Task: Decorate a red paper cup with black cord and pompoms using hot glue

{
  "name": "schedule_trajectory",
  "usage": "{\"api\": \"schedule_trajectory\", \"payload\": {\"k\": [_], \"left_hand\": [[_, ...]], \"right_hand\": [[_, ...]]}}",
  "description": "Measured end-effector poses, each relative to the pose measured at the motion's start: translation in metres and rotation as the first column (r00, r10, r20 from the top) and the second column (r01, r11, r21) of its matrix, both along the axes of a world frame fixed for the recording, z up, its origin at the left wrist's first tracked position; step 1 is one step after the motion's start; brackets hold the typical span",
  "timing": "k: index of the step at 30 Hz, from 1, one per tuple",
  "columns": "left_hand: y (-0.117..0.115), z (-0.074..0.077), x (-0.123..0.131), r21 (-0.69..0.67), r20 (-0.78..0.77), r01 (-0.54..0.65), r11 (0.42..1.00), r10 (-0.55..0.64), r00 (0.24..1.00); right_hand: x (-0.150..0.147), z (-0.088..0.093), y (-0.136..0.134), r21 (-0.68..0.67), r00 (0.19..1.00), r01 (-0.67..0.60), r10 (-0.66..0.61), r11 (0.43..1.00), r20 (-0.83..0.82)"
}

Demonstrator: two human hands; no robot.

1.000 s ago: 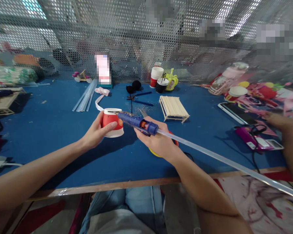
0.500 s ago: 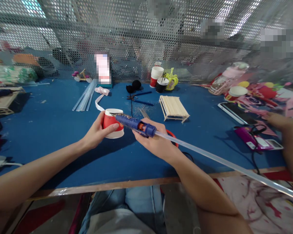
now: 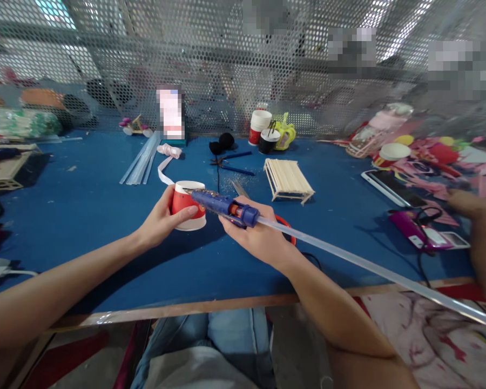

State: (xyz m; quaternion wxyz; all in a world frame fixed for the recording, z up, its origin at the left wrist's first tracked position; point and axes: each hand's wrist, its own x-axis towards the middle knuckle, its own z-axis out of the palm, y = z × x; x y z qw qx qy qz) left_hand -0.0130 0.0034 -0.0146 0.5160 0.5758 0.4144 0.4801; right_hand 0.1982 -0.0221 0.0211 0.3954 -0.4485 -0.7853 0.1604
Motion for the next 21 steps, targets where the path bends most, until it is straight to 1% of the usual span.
{"api": "schedule_trajectory", "payload": {"k": [4,6,7,11,14,21], "left_hand": [[0.0011,-0.0033,0.0000,-0.044,0.091,0.038,0.998,-0.034,0.995],[0.0015,-0.0048,0.0000,-0.068,0.134,0.060,0.996,-0.051,0.990],[0.0015,-0.0053,-0.0001,-0.078,0.149,0.069,0.995,-0.057,0.987],[0.0011,-0.0060,-0.0001,-0.095,0.181,0.080,0.992,-0.062,0.982],[0.0008,-0.0060,0.0002,-0.085,0.182,0.079,0.993,-0.063,0.981],[0.0010,-0.0059,0.0010,-0.076,0.174,0.066,0.995,-0.052,0.983]], "right_hand": [[-0.0008,0.0023,-0.0018,-0.093,0.988,0.087,-0.098,0.992,-0.118],[-0.0005,0.0024,-0.0022,-0.130,0.981,0.112,-0.130,0.985,-0.143],[-0.0003,0.0020,-0.0020,-0.127,0.981,0.114,-0.132,0.985,-0.140],[0.0007,-0.0022,0.0007,-0.035,0.996,0.065,-0.067,0.997,-0.066],[0.0010,-0.0046,0.0028,-0.019,0.999,0.019,-0.020,1.000,-0.035],[0.0018,-0.0064,0.0034,-0.007,0.998,0.028,-0.028,1.000,-0.050]]}}
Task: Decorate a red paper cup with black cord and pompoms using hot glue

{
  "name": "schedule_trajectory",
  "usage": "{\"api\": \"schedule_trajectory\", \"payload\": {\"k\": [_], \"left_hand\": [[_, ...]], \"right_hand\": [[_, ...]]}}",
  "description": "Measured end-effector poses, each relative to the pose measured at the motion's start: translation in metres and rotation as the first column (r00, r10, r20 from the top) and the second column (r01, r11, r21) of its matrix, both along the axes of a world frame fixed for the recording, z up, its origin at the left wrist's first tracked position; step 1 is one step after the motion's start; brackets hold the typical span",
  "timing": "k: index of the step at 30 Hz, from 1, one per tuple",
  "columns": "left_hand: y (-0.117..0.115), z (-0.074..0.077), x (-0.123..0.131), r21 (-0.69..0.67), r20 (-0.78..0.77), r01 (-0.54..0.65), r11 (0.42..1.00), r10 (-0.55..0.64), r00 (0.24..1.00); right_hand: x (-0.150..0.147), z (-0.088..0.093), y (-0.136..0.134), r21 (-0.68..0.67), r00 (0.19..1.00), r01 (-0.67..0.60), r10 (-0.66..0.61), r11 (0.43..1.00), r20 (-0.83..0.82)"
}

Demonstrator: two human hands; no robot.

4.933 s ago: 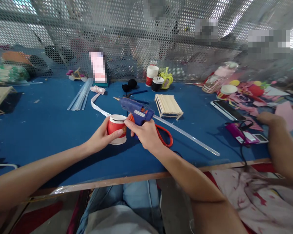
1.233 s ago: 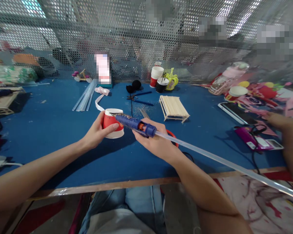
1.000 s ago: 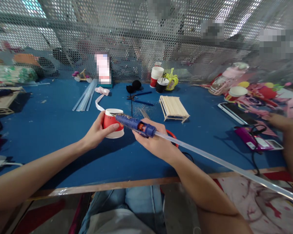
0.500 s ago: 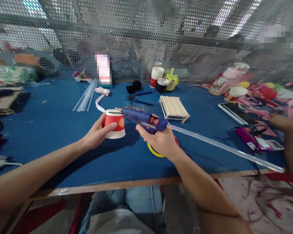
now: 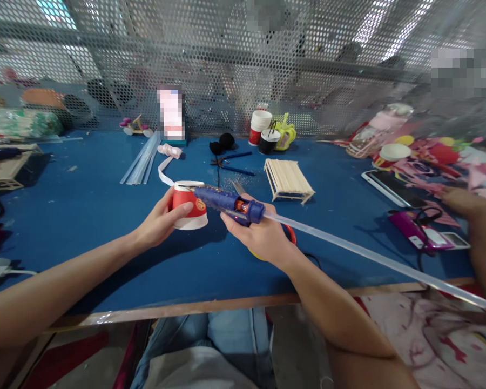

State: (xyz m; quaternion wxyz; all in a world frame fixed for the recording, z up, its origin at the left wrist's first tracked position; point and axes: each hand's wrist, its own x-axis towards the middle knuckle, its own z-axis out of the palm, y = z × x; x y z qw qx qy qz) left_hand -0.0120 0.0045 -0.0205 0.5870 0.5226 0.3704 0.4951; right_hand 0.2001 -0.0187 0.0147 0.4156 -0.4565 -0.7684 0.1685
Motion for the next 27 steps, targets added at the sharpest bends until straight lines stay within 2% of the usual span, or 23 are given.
{"api": "schedule_trajectory", "payload": {"k": [5,11,16,21,27], "left_hand": [[0.000,0.000,-0.001,0.002,0.009,0.006,1.000,-0.006,1.000],[0.001,0.001,-0.002,-0.075,0.104,0.051,0.996,-0.043,0.994],[0.002,0.004,-0.001,-0.098,0.225,0.107,0.989,-0.083,0.971],[0.000,0.009,0.000,-0.071,0.269,0.137,0.988,-0.114,0.956],[0.001,0.009,0.003,-0.031,0.286,0.097,0.995,-0.084,0.955]], "right_hand": [[-0.001,0.002,-0.002,-0.040,1.000,-0.004,0.003,0.999,-0.023],[0.000,0.012,-0.005,-0.280,0.974,0.015,-0.077,0.960,-0.211],[0.000,0.016,-0.005,-0.318,0.962,-0.046,-0.044,0.947,-0.270],[-0.005,0.015,-0.007,-0.364,0.970,-0.039,-0.053,0.931,-0.238],[-0.005,0.012,-0.007,-0.357,0.960,-0.033,-0.069,0.934,-0.270]]}}
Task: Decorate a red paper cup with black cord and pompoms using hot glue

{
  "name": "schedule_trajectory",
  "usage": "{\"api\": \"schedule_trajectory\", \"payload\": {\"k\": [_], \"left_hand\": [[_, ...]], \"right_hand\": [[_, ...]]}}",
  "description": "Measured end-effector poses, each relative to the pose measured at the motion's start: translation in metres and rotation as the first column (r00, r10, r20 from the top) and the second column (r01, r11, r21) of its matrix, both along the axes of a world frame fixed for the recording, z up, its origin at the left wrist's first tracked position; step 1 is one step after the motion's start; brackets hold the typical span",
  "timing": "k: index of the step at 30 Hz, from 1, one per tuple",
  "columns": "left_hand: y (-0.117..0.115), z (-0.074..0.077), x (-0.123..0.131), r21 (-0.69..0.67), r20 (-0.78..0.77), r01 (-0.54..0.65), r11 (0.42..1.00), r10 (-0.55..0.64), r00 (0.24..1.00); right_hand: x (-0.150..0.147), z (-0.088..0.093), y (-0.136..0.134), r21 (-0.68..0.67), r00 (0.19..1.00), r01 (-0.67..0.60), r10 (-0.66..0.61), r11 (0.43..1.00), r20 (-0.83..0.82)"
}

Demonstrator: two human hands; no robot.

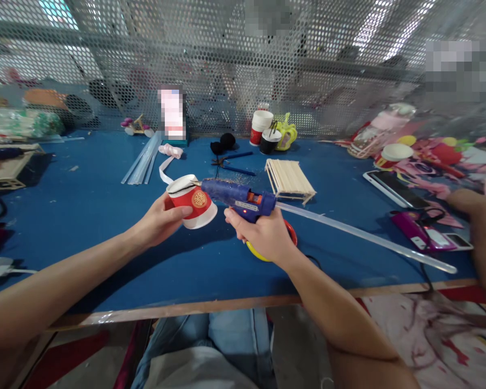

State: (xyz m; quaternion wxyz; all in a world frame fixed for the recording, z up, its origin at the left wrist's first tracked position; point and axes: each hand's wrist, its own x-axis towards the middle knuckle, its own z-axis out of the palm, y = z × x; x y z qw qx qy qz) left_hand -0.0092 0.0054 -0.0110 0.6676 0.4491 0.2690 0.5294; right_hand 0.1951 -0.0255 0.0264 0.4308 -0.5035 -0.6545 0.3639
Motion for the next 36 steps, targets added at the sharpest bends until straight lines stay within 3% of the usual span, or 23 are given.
{"api": "schedule_trajectory", "payload": {"k": [12,36], "left_hand": [[0.0049,-0.0087,-0.0018,0.056,-0.021,-0.009,0.998,0.010,1.000],[0.0046,-0.0064,-0.0014,0.030,-0.019,0.025,0.999,-0.025,1.000]], "right_hand": [[0.0000,-0.0045,-0.0033,0.035,0.986,0.009,-0.014,0.999,0.167],[0.0010,-0.0009,-0.0005,0.065,0.980,0.045,-0.057,0.997,0.192]]}}
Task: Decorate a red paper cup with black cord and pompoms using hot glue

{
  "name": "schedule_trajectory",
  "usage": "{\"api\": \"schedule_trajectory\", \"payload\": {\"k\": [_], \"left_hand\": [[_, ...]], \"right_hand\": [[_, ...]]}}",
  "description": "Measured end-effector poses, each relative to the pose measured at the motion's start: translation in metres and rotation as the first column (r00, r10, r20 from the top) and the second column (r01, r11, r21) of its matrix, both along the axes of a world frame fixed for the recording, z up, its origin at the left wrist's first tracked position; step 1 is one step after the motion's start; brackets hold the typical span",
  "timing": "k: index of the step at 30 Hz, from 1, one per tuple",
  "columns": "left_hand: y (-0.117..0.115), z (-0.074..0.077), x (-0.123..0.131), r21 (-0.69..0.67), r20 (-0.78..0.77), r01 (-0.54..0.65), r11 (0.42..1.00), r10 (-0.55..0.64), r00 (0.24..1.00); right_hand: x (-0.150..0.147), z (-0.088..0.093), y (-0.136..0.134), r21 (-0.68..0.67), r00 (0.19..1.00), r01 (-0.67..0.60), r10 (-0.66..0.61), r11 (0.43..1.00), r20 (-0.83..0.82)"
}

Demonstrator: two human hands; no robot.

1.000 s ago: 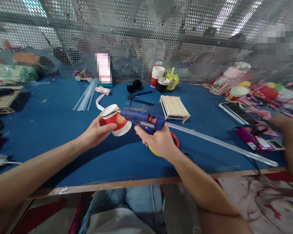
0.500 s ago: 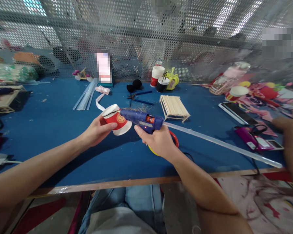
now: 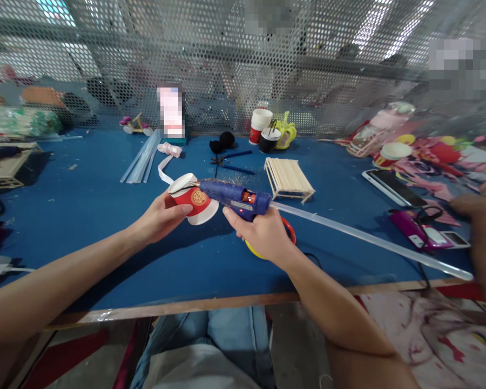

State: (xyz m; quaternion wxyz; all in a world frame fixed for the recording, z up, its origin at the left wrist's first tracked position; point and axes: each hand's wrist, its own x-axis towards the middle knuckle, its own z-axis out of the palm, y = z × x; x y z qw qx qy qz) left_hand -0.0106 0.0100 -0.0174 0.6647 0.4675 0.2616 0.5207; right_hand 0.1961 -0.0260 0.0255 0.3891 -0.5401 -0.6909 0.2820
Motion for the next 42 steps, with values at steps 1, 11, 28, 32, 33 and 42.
{"api": "schedule_trajectory", "payload": {"k": [1,11,28,32,33,42], "left_hand": [[0.0001,0.0000,-0.0001,-0.002,-0.001,0.004,1.000,-0.004,1.000],[0.0007,-0.0004,-0.0016,0.007,0.006,0.064,0.998,-0.064,0.998],[0.0014,-0.0015,-0.0032,0.010,0.045,0.116,0.993,-0.117,0.992],[0.0024,-0.0026,-0.0037,0.011,0.057,0.120,0.993,-0.121,0.991],[0.0025,-0.0026,-0.0038,0.009,0.056,0.123,0.992,-0.123,0.991],[0.0016,0.0004,-0.0036,-0.007,0.060,0.107,0.994,-0.106,0.993]], "right_hand": [[0.0004,0.0000,0.0003,0.005,1.000,0.000,0.000,1.000,0.000],[-0.0041,0.0008,-0.0049,0.040,0.999,-0.033,0.033,0.999,-0.005],[0.0004,-0.0009,-0.0010,0.008,1.000,0.001,-0.001,1.000,-0.004],[-0.0016,-0.0013,-0.0039,-0.010,1.000,-0.012,0.012,1.000,0.010],[-0.0020,-0.0015,-0.0045,-0.012,1.000,-0.012,0.012,1.000,0.014],[0.0009,-0.0025,0.0000,0.004,1.000,0.006,-0.006,1.000,-0.013]]}}
